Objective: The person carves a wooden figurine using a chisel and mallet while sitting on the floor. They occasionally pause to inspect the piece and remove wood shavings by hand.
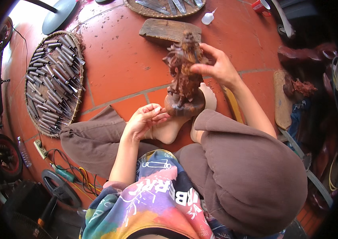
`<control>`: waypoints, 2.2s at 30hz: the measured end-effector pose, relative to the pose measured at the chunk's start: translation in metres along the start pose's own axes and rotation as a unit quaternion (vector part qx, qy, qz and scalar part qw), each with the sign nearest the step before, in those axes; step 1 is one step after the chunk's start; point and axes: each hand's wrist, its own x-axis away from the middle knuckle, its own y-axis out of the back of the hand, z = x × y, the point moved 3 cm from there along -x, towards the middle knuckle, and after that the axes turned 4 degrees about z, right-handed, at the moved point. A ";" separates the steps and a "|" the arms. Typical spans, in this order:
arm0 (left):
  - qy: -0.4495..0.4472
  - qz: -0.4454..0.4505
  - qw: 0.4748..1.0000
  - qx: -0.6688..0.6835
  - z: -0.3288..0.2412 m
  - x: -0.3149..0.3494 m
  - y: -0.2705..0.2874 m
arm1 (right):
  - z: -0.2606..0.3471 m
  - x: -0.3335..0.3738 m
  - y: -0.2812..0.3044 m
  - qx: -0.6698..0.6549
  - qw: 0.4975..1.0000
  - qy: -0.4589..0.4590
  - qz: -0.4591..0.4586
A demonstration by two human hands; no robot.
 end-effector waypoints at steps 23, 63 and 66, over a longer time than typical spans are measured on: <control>0.009 -0.119 0.965 -0.235 0.010 -0.006 -0.004 | 0.023 0.065 -0.023 0.146 0.958 0.245 -0.010; -0.136 -0.152 0.944 -0.261 -0.017 0.002 -0.023 | 0.016 0.070 -0.015 0.142 0.971 0.192 0.034; -0.212 -0.099 0.964 -0.128 -0.031 0.018 -0.040 | 0.016 0.071 -0.016 0.128 0.972 0.196 0.032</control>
